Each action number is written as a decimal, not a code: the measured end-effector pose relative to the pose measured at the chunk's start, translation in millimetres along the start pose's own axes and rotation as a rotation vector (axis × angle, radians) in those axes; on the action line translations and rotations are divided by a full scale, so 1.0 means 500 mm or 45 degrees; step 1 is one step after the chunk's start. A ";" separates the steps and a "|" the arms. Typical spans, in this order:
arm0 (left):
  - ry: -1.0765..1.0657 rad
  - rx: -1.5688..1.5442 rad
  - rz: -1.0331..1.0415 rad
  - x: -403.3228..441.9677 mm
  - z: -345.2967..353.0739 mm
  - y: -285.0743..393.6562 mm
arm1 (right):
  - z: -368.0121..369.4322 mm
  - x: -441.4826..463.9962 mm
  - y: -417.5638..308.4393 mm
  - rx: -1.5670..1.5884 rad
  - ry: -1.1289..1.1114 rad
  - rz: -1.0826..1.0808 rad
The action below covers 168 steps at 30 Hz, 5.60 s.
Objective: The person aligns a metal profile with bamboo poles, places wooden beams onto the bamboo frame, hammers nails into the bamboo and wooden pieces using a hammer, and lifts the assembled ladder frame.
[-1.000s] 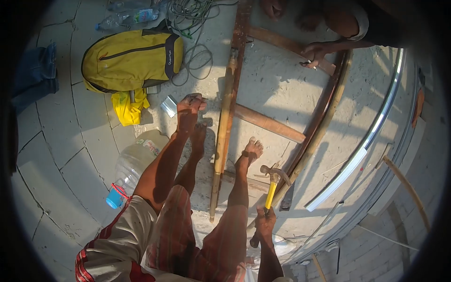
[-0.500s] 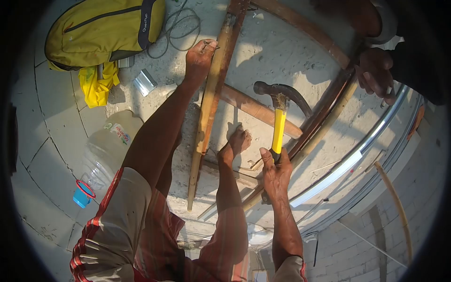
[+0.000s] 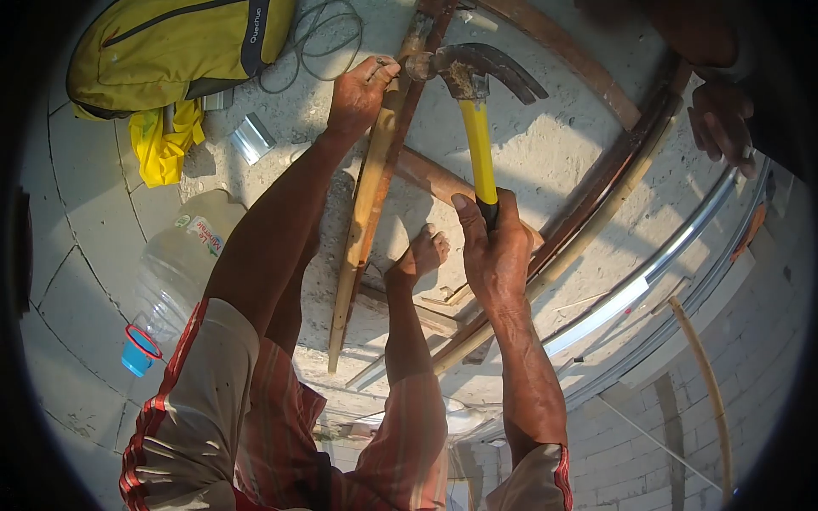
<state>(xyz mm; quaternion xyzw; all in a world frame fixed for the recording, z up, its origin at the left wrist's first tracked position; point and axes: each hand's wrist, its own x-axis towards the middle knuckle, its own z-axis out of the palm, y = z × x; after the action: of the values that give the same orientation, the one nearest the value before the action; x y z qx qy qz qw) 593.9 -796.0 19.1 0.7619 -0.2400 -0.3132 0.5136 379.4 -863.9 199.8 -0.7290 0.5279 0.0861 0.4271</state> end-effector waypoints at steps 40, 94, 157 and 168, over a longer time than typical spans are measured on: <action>0.055 0.079 0.160 0.010 -0.005 -0.036 | 0.023 0.093 -0.035 -0.439 -0.076 -0.268; 0.336 0.120 0.016 -0.160 0.012 -0.050 | 0.013 0.035 -0.074 -0.611 -0.149 -0.633; 0.003 0.475 -0.748 -0.287 0.032 -0.103 | 0.021 0.033 -0.069 -0.408 -0.134 -0.611; 0.074 0.573 -0.704 -0.259 0.022 -0.114 | 0.047 0.103 0.045 -0.925 -0.327 -0.398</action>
<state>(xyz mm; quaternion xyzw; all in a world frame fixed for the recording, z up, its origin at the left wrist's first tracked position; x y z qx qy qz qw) 499.5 -693.4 -7.3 0.9006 -0.0730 -0.3580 0.2354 390.3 -884.6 143.4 -0.8869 0.2887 0.2913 0.2125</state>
